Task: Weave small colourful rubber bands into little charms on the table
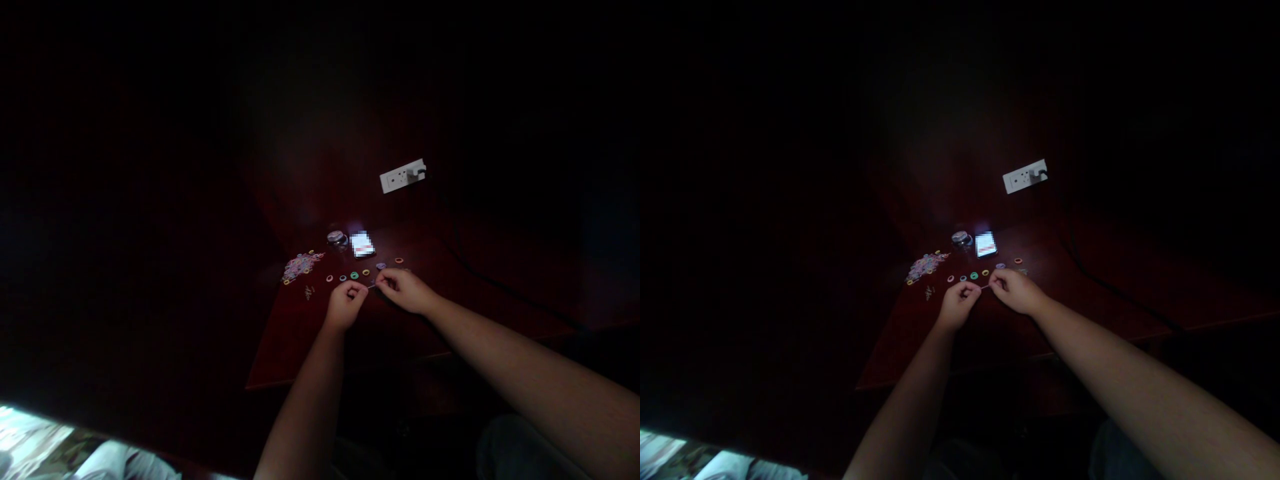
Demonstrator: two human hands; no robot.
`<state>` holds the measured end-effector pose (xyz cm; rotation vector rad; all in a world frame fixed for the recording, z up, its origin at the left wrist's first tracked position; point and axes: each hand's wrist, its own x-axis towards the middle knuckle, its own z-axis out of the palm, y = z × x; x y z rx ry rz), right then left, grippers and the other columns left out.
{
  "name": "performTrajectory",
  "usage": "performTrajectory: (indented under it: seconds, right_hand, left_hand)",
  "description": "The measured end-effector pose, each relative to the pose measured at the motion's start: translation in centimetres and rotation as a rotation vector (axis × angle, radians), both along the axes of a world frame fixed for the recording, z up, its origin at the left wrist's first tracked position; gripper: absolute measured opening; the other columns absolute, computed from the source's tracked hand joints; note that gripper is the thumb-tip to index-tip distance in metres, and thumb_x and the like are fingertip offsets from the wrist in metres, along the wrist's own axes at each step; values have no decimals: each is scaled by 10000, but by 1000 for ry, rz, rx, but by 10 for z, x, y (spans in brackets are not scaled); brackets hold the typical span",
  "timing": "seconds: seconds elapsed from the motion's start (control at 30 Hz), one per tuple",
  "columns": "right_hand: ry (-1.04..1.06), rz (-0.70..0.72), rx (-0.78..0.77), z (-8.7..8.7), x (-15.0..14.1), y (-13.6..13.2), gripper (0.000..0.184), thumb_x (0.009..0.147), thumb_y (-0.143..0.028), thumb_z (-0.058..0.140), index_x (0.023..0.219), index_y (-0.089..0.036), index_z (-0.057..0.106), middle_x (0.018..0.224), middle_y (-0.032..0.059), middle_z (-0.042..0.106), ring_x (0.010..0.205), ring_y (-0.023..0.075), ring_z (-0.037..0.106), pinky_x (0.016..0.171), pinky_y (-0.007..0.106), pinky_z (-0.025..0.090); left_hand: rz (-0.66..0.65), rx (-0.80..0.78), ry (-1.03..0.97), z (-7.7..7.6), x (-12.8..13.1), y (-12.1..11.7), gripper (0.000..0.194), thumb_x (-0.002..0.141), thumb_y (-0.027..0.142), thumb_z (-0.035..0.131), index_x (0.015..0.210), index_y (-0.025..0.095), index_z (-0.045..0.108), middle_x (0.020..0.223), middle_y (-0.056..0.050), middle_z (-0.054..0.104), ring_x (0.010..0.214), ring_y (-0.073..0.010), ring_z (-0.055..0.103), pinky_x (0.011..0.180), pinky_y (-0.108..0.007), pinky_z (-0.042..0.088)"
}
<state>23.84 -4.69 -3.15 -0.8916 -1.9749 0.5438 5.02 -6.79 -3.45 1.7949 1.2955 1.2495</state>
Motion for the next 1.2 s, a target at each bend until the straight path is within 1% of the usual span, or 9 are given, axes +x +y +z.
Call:
performTrajectory:
  seconds: [0.2,0.47,0.53,0.6,0.7,0.83,0.93,1.03,1.2]
  right_hand:
    - [-13,-3,-13,-1,-1,2,120,818,-242,522,758,-185,608,641,-10,566,563,119,493,537,233,366]
    - [-30,-63,7,0,-1,1,141,826,-277,533,748,-190,612,639,-10,563,586,129,509,572,243,387]
    - [-29,-78,24,0,-2,2,140,827,-274,535,742,-193,611,635,-9,567,588,131,512,572,243,389]
    - [-26,-109,49,1,-2,3,133,826,-265,537,744,-194,614,649,-3,587,601,137,528,581,246,397]
    - [-25,-148,73,2,-2,6,135,829,-230,528,781,-195,649,726,22,656,664,156,582,632,261,432]
    - [-13,-232,47,3,-1,8,201,831,-161,503,885,-201,693,911,56,727,823,192,652,782,307,478]
    - [10,-315,24,4,1,8,226,830,-145,497,926,-191,696,974,76,726,904,211,661,858,334,482]
    - [14,-331,-6,5,2,6,223,831,-157,502,944,-190,691,996,78,722,923,216,662,870,344,488]
    - [18,-317,-24,5,2,5,215,835,-166,502,948,-188,683,997,82,719,925,217,658,858,346,490]
  left_hand:
    - [-5,11,47,1,0,0,181,762,308,650,772,127,658,641,1,578,552,-73,463,526,-190,364]
    - [-19,133,229,5,2,-5,121,765,279,646,773,160,670,762,-29,637,654,-106,532,632,-222,418]
    - [12,186,305,7,6,-7,93,767,266,646,759,176,670,764,-28,633,685,-123,542,667,-239,426]
    - [82,259,397,10,11,-8,70,777,252,638,754,192,668,779,-35,632,751,-152,554,739,-273,432]
    - [187,335,519,13,20,-9,61,799,240,622,786,210,672,873,-56,644,892,-199,555,866,-334,410]
    - [292,311,606,14,27,-7,69,805,258,629,814,219,686,964,-67,647,981,-237,530,906,-374,381]
    - [291,291,650,12,26,-3,69,805,263,634,800,222,689,968,-62,648,989,-241,519,887,-374,378]
    - [250,289,681,11,24,0,66,804,255,636,794,227,695,958,-53,654,971,-233,521,869,-367,380]
    - [248,285,685,11,24,0,91,805,278,641,823,227,715,967,-56,664,969,-235,527,868,-371,385]
